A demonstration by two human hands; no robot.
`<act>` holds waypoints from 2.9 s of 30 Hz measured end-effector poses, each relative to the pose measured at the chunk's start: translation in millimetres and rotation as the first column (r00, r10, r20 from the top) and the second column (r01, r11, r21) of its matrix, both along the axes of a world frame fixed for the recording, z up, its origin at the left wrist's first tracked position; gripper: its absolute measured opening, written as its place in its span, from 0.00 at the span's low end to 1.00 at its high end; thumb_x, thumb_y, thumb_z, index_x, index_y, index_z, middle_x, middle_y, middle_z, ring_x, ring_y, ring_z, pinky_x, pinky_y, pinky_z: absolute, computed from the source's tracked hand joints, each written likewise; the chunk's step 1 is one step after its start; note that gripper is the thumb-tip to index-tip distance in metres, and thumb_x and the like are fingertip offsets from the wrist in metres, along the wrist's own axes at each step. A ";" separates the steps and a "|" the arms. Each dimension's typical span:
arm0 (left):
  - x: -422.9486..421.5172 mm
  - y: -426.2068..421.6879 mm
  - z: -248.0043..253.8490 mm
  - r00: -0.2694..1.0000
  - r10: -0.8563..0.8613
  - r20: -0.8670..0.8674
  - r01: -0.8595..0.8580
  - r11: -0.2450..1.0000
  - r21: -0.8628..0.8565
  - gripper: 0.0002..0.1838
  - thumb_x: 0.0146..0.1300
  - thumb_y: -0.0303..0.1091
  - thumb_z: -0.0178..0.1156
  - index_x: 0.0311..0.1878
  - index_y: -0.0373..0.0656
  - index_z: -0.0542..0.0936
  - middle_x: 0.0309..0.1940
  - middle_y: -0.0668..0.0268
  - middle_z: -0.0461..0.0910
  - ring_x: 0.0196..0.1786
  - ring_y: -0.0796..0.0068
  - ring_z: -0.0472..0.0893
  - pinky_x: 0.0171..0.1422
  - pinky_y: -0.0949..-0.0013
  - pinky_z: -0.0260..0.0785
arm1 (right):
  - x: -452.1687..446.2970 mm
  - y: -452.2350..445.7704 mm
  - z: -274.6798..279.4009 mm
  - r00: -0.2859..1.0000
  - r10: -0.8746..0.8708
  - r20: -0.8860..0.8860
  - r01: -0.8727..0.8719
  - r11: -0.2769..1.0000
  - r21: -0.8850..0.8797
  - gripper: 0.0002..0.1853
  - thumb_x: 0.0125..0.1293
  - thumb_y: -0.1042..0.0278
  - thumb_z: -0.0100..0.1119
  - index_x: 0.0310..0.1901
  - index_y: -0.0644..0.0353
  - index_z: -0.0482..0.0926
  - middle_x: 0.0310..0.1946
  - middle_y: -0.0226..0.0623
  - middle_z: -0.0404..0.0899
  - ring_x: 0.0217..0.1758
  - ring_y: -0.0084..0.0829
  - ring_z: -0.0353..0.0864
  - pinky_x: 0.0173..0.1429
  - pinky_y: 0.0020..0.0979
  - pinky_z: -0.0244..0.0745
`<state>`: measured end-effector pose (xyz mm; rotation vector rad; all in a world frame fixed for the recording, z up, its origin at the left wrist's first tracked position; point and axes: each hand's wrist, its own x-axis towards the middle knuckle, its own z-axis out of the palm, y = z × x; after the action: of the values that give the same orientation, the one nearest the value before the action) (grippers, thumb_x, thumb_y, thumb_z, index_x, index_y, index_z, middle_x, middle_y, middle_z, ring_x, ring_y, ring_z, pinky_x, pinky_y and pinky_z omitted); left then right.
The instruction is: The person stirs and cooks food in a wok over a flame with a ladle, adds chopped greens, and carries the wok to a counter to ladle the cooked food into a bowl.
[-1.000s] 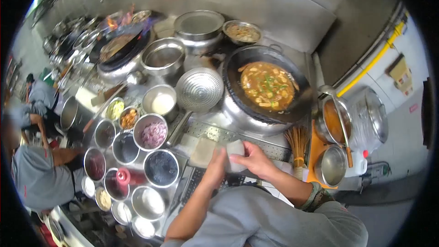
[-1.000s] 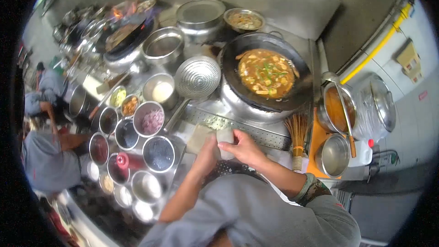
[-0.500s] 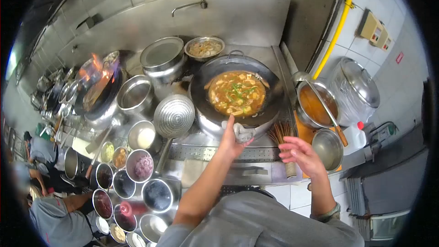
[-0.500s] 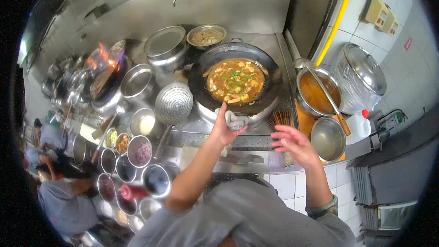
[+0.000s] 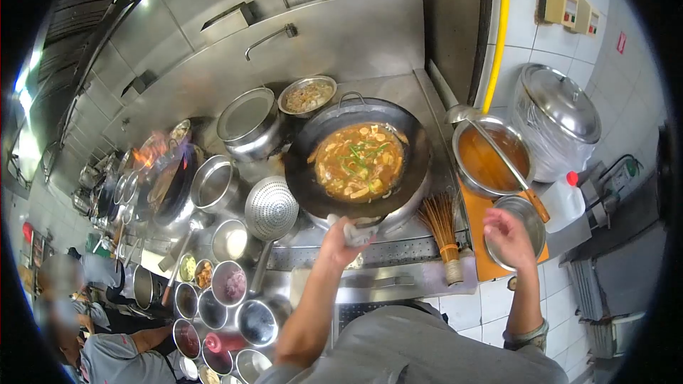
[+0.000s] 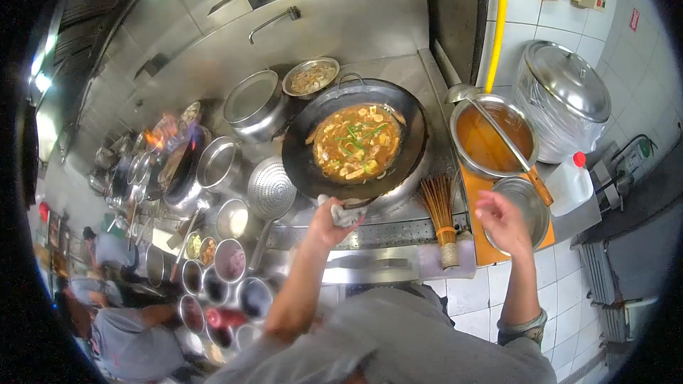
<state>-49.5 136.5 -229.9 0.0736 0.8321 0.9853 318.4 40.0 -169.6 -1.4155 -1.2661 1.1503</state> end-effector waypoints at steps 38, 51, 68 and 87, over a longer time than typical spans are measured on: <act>3.6 11.1 8.5 0.977 -0.011 -0.211 0.015 1.000 0.015 0.22 0.70 0.49 0.51 0.61 0.48 0.68 0.57 0.60 0.73 0.60 0.60 0.73 0.64 0.48 0.66 | 33.4 24.5 -1.8 0.820 -0.357 0.447 0.281 0.932 0.230 0.17 0.65 0.70 0.59 0.55 0.62 0.77 0.46 0.41 0.81 0.43 0.31 0.82 0.49 0.31 0.77; -3.8 21.8 -17.7 0.996 -0.064 -0.068 0.064 0.998 -0.007 0.16 0.66 0.33 0.50 0.54 0.37 0.68 0.53 0.47 0.71 0.52 0.48 0.75 0.57 0.41 0.71 | 12.3 25.1 19.6 0.845 -0.294 0.447 0.204 0.950 0.238 0.16 0.63 0.72 0.60 0.53 0.64 0.77 0.41 0.44 0.82 0.40 0.33 0.82 0.47 0.32 0.77; -6.3 -176.7 97.8 0.827 0.450 -0.337 -0.486 0.874 -0.025 0.15 0.59 0.32 0.58 0.48 0.37 0.75 0.42 0.58 0.80 0.47 0.60 0.81 0.48 0.55 0.76 | 163.9 144.5 -67.6 0.709 -0.148 0.690 -0.020 0.973 0.230 0.30 0.63 0.56 0.61 0.60 0.71 0.71 0.54 0.56 0.77 0.57 0.54 0.76 0.61 0.41 0.68; 174.5 -188.1 233.3 -0.223 0.896 -0.383 -0.975 -0.212 0.073 0.19 0.58 0.33 0.59 0.52 0.37 0.76 0.47 0.60 0.79 0.46 0.68 0.79 0.48 0.65 0.73 | -346.4 337.5 176.5 -0.004 0.782 -0.623 -0.985 0.104 0.137 0.13 0.73 0.65 0.49 0.55 0.56 0.67 0.23 0.19 0.59 0.17 0.08 0.57 0.14 0.14 0.55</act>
<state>125.0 -51.6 3.4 -0.9308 1.3231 2.5034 -28.0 377.5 6.9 -0.0096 -1.5441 2.6139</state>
